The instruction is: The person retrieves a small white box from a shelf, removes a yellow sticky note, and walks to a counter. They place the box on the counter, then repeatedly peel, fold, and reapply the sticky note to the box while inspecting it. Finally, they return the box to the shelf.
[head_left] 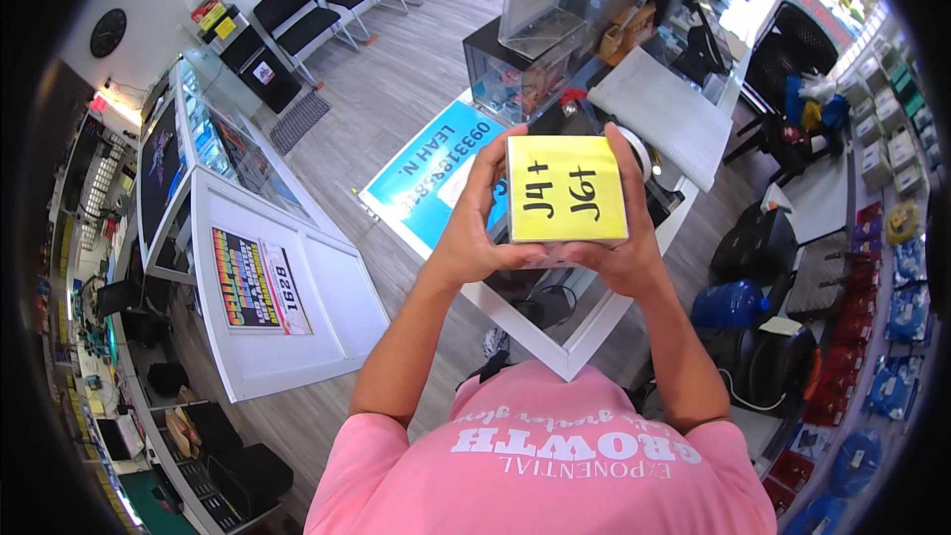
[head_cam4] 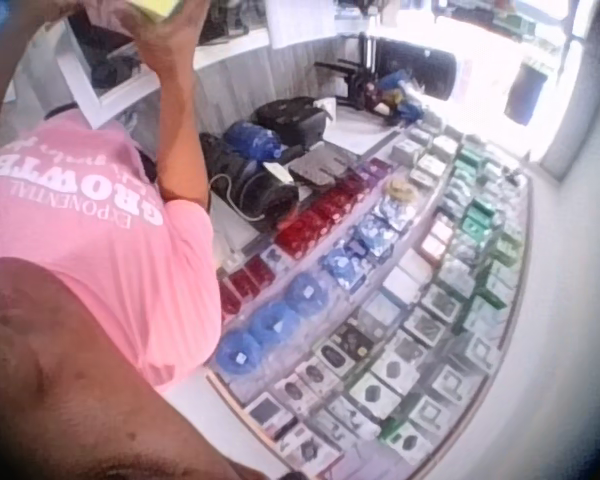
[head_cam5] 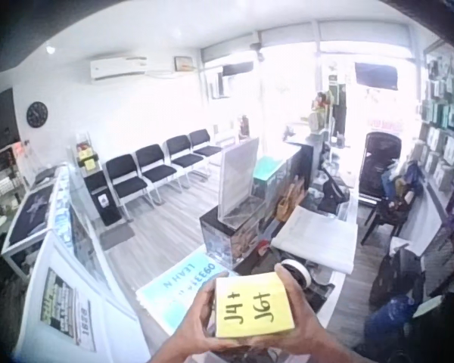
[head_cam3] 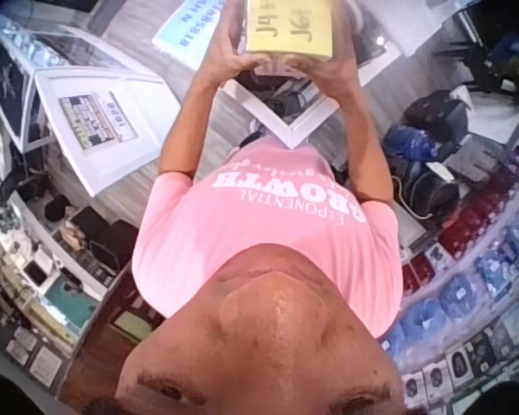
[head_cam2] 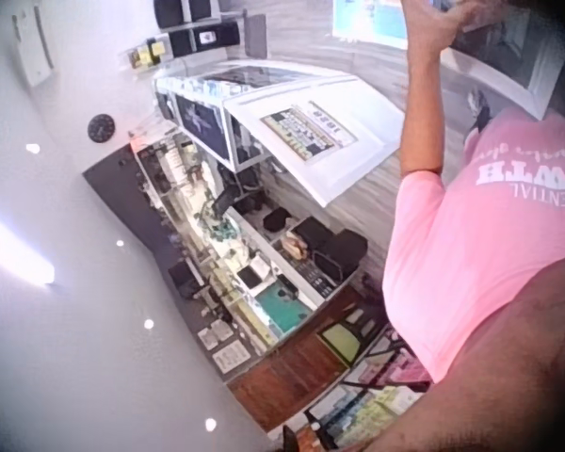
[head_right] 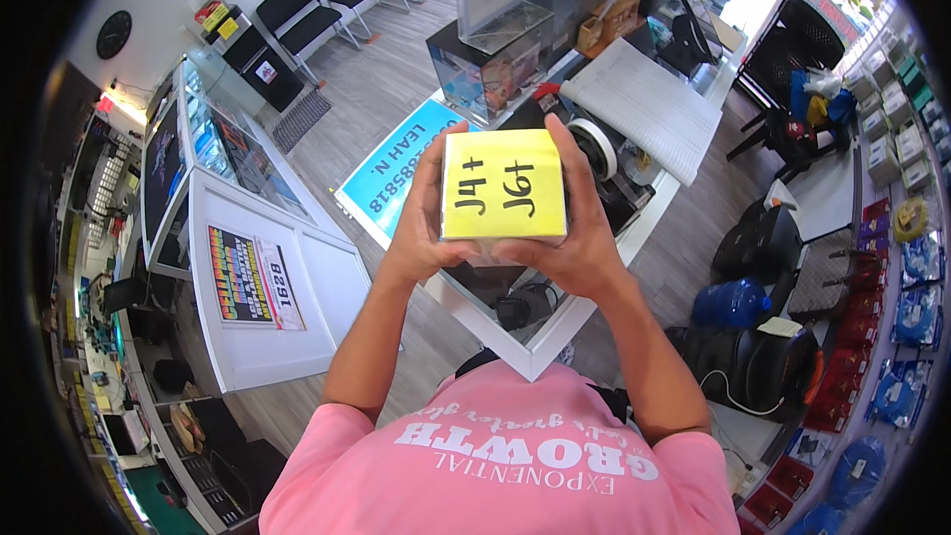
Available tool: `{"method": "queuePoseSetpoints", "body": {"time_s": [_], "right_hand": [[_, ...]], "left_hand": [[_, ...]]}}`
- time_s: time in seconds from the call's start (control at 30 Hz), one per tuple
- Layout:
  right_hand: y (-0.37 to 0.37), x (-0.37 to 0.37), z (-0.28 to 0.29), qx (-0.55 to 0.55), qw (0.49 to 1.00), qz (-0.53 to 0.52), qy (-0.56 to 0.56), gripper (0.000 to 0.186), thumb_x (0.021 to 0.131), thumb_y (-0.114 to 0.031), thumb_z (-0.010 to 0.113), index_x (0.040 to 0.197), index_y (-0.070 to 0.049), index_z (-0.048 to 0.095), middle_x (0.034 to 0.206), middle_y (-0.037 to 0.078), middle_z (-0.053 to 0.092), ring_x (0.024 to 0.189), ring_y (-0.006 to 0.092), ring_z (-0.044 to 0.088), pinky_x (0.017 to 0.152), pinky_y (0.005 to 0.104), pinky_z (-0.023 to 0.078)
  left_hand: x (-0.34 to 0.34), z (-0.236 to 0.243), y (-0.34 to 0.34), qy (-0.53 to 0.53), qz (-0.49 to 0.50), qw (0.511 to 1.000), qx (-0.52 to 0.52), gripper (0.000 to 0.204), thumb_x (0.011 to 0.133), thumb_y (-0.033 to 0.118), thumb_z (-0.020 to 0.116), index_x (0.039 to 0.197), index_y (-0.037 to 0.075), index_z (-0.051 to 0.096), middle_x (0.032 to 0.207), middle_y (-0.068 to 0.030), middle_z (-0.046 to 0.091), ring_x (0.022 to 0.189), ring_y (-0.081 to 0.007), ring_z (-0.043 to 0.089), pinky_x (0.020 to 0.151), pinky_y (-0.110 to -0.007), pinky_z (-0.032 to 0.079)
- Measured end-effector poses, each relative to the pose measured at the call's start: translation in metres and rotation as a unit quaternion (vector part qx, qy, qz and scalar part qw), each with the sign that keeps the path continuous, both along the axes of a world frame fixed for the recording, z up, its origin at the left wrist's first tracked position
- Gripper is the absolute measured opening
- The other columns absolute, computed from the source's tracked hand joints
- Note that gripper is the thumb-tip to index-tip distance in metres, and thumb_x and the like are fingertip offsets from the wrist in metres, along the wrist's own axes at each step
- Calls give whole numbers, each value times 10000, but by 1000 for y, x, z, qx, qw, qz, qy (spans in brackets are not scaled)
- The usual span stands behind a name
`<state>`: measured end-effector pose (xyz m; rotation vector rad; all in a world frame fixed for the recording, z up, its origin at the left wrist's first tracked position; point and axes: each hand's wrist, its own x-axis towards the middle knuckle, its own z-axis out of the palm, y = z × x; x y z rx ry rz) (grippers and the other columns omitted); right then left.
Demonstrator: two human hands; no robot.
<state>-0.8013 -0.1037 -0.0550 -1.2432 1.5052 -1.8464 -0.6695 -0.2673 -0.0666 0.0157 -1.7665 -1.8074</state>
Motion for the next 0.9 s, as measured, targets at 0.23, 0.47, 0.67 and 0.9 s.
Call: {"method": "queuePoseSetpoints", "body": {"time_s": [0.23, 0.47, 0.67, 0.9], "right_hand": [[-8, 2, -12, -43, 996, 12, -73, 1453, 565, -324, 1009, 1641, -75, 64, 1519, 144, 412, 1349, 259, 516, 1091, 399, 496], [7, 1, -50, 71, 990, 13, -119, 1405, 592, -371, 1002, 1620, -46, 102, 1487, 141, 467, 1356, 257, 516, 1098, 403, 484], [1, -5, -65, 21, 995, -51, 82, 1356, 610, -419, 990, 1606, 6, 175, 1583, 170, 361, 1474, 301, 364, 1204, 405, 297], [-2, -2, -65, 67, 992, -33, 97, 1302, 676, -294, 964, 1630, -27, 119, 1650, 175, 280, 1535, 301, 269, 1242, 397, 223]], "left_hand": [[5, -17, 3, -32, 39, 997, -52, 1378, 505, 415, 1005, 1599, 86, 234, 1542, -108, 384, 1439, -282, 394, 1221, -437, 269], [7, -24, 0, -9, 31, 999, -31, 1270, 506, 435, 1004, 1514, 99, 308, 1460, -100, 394, 1410, -297, 409, 1204, -474, 301], [-1, -14, -1, 0, -16, 1000, 22, 1387, 519, 512, 966, 1607, 67, 230, 1582, -163, 379, 1447, -318, 401, 1207, -438, 284], [-5, -11, -4, -22, -39, 995, 86, 1368, 582, 559, 931, 1608, 18, 207, 1513, -153, 434, 1405, -304, 454, 1180, -419, 353]]}}
